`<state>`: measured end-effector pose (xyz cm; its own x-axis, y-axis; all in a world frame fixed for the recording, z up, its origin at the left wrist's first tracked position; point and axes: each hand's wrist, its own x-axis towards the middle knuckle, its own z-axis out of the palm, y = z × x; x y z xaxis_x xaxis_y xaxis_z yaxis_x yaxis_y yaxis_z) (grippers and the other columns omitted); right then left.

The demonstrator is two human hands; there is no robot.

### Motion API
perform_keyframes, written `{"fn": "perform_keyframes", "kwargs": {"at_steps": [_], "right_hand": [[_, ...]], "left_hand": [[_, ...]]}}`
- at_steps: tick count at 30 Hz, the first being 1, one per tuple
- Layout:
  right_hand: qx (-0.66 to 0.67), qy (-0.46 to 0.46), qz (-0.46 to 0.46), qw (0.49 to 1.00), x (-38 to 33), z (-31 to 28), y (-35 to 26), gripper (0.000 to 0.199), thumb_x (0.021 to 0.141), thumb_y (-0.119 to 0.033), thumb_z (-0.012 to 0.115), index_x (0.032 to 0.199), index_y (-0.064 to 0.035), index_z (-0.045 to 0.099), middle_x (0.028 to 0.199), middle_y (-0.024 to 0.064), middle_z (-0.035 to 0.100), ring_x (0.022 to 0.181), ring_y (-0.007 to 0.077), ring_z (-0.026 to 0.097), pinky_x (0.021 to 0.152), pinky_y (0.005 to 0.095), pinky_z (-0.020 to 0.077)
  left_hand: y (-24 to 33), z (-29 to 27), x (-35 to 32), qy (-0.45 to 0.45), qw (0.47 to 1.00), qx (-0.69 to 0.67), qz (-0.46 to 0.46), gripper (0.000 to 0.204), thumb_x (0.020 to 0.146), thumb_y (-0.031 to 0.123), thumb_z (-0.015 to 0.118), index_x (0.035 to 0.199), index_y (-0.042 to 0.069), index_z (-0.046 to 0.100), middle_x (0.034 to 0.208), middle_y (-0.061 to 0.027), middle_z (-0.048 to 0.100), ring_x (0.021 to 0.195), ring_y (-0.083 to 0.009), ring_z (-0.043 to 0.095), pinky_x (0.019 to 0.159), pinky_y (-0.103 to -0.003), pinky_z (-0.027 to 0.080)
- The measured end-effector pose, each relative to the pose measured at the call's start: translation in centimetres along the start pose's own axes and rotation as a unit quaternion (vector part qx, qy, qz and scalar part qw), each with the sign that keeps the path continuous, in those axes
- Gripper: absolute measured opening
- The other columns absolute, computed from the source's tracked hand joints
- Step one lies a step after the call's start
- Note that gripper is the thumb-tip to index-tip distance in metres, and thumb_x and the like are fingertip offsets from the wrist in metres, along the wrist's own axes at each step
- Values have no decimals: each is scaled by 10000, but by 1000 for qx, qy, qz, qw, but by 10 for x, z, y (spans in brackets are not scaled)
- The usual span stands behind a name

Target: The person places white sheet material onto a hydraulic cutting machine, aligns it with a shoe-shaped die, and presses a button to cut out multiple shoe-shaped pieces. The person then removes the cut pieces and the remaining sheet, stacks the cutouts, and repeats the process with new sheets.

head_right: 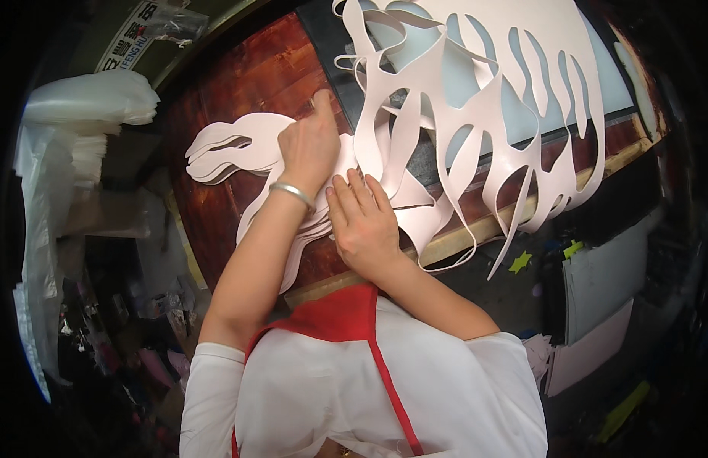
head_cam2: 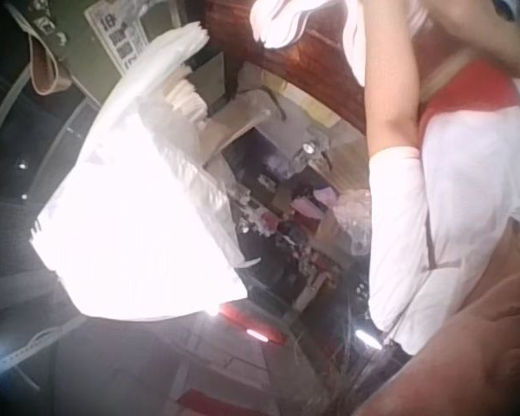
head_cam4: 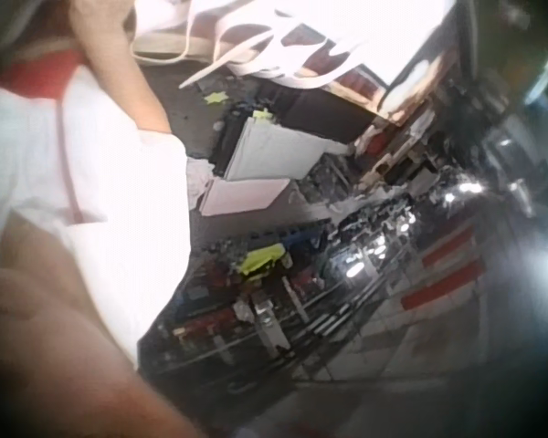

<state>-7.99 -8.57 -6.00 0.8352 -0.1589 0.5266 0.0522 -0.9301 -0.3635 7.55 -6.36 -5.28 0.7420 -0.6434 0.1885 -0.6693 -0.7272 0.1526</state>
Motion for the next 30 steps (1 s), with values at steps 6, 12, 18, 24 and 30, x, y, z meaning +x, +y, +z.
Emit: {"fn": "perform_keyframes", "kwargs": {"at_steps": [6,12,18,24,30], "right_hand": [[22,21,11,999,-1,4,5,325,754,-92,555,1038,27,660,1135,175,616,1108,346,566,967,475,416],[46,16,29,998,-3,6,5,323,757,-90,553,1039,24,660,1138,172,613,1115,346,561,970,483,413],[59,47,36,997,-2,10,3,321,757,-80,567,1045,26,660,1151,175,609,1128,352,553,971,484,416],[65,39,44,996,0,8,3,301,766,-84,567,1033,16,664,1141,172,616,1128,345,559,966,487,420],[86,32,66,994,-3,9,2,289,759,-93,578,1011,17,666,1154,168,616,1129,342,561,972,494,415]], "left_hand": [[-15,-17,29,-25,998,10,-65,285,993,338,393,1026,83,515,701,-208,661,702,-405,663,635,-508,510],[-20,-20,-17,150,981,44,118,309,791,75,560,1094,13,554,617,-78,574,575,-253,598,506,-374,488],[-2,1,11,-15,994,103,-16,235,860,130,534,1057,3,559,633,-148,640,564,-309,646,497,-436,492],[-6,-14,3,4,998,63,23,236,865,161,530,1034,-2,558,608,-148,639,540,-326,648,475,-435,487],[4,-6,-9,74,990,105,62,265,816,138,558,1036,-9,563,555,-87,624,541,-264,665,512,-373,529]]}}
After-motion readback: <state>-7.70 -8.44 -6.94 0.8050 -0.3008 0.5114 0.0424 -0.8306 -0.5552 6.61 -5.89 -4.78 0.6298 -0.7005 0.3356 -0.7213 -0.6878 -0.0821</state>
